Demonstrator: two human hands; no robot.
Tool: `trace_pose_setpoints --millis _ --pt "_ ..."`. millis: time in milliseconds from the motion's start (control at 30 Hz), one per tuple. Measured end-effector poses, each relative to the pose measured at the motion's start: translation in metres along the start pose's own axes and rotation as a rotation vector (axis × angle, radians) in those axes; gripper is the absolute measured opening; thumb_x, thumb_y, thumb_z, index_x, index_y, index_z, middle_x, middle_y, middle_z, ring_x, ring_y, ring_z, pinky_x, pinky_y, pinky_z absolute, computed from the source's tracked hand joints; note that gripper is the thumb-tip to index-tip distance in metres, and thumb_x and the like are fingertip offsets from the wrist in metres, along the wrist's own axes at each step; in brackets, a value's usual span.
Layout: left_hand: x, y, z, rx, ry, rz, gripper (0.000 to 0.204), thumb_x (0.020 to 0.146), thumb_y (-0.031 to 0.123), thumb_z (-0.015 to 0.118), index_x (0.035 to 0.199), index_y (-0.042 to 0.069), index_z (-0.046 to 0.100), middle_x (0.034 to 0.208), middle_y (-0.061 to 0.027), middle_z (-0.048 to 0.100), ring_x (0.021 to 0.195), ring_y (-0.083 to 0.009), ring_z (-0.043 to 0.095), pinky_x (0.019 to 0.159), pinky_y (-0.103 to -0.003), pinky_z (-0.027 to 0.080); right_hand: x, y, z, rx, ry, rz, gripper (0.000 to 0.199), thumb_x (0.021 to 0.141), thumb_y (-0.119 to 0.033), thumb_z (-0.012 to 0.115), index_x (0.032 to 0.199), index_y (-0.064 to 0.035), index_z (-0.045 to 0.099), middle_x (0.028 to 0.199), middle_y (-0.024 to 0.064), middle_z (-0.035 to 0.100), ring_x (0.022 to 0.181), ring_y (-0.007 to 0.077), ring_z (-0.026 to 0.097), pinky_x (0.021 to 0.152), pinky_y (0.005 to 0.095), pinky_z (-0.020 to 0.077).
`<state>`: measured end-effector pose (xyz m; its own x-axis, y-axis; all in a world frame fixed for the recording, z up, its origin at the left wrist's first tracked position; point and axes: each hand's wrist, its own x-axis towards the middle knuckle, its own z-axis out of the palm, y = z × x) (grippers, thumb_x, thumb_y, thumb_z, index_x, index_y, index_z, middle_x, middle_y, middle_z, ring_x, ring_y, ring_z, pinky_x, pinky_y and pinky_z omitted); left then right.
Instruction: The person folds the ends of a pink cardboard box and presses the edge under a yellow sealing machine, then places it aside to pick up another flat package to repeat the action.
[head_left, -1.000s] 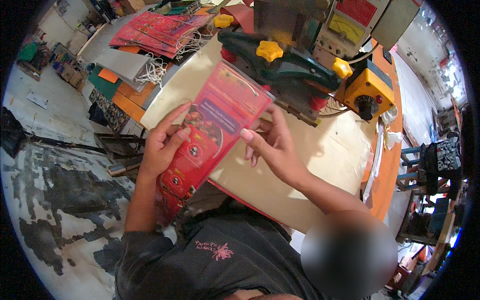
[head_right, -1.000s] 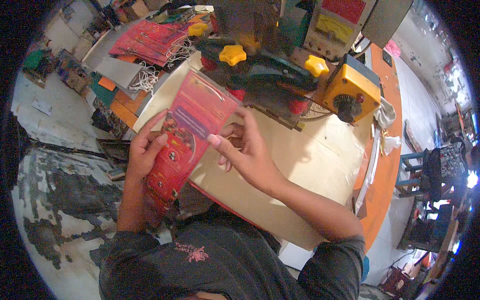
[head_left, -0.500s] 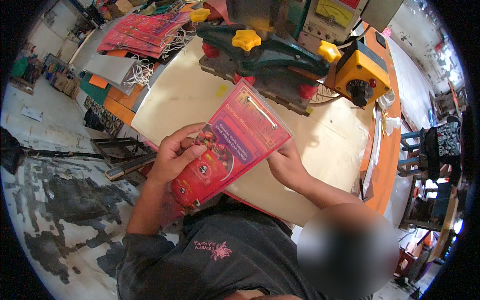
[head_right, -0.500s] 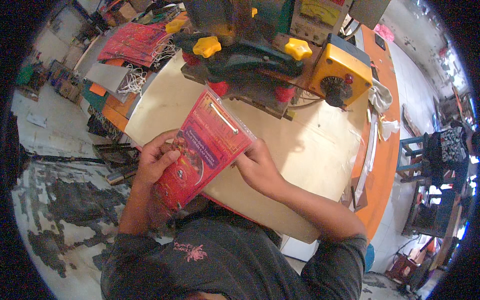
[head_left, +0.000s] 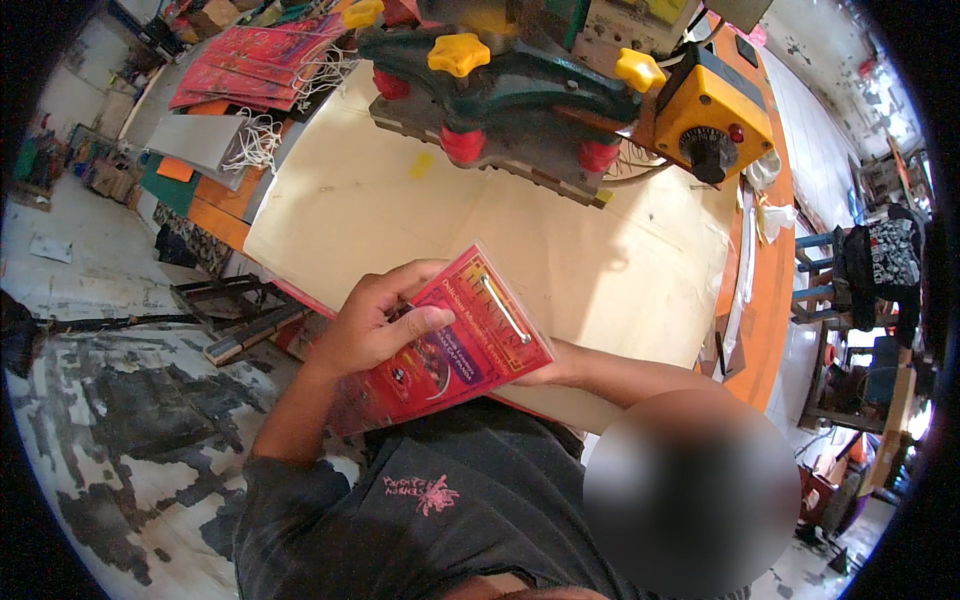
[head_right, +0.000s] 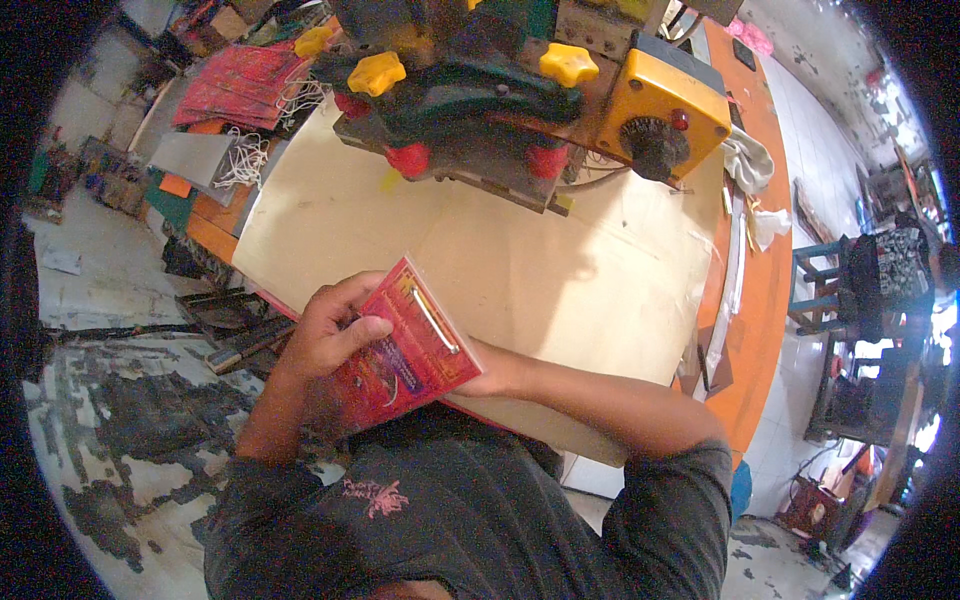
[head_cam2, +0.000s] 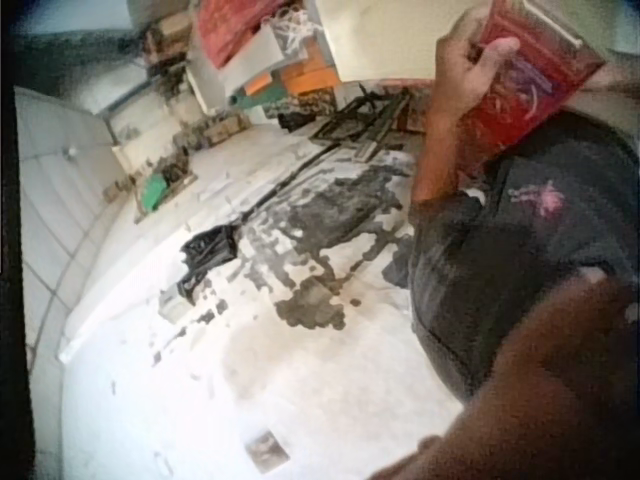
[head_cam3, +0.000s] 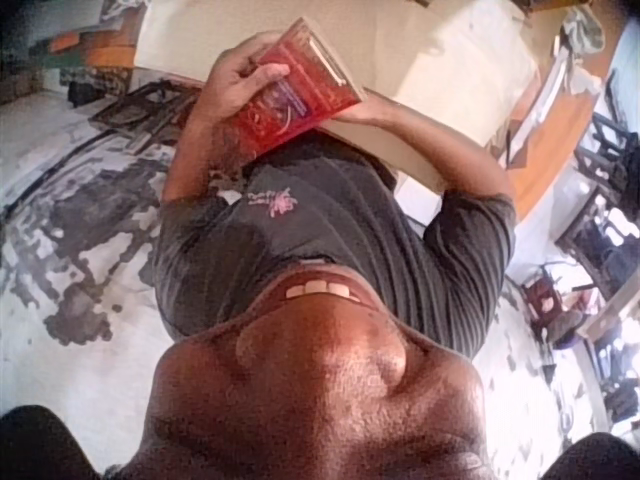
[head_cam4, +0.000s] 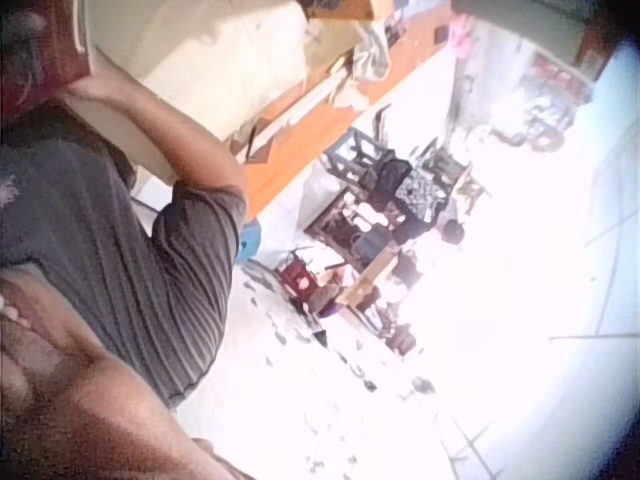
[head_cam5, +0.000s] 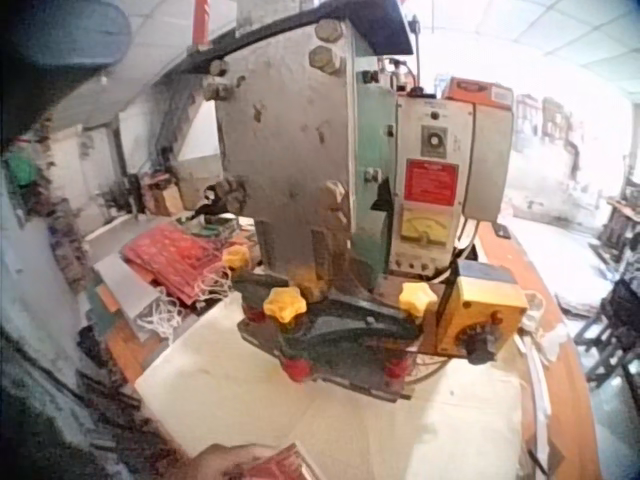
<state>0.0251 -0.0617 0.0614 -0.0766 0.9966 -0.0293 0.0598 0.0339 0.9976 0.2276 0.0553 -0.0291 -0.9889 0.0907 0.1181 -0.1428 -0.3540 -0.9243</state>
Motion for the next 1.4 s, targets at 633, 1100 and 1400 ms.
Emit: trace_pose_setpoints --millis 633,1100,1400 --pt "0.068 -0.068 -0.054 0.353 0.208 -0.208 0.043 0.108 0.041 0.069 0.107 -0.001 0.075 0.082 -0.0007 0.069 0.074 -0.008 0.06 0.07 -0.03 0.05 0.013 -0.046 -0.006 0.02 0.686 0.148 0.067 0.099 0.0 0.054 0.16 -0.0076 0.027 0.128 0.0188 0.061 0.081 0.0218 0.07 0.063 0.0336 0.0579" --pt "0.103 -0.063 -0.013 0.851 0.44 -0.055 0.049 0.106 0.048 0.066 0.132 0.007 0.067 0.093 -0.021 0.075 0.085 -0.0374 0.075 0.081 -0.047 0.059 0.01 -0.036 -0.027 -1.666 0.541 0.022 0.044 0.093 -0.012 0.065 0.136 -0.0011 0.063 0.11 0.0164 0.062 0.095 0.033 0.073 0.068 0.0467 0.0649" --pt "0.096 -0.058 -0.002 1.254 0.342 -0.028 0.045 0.109 0.046 0.06 0.151 0.032 0.064 0.099 -0.0252 0.068 0.091 -0.0465 0.072 0.079 -0.055 0.059 0.011 -0.035 -0.027 -1.82 0.555 -0.049 0.041 0.089 -0.012 0.065 0.129 -0.0009 0.066 0.13 0.019 0.064 0.096 0.0301 0.074 0.067 0.0426 0.0658"
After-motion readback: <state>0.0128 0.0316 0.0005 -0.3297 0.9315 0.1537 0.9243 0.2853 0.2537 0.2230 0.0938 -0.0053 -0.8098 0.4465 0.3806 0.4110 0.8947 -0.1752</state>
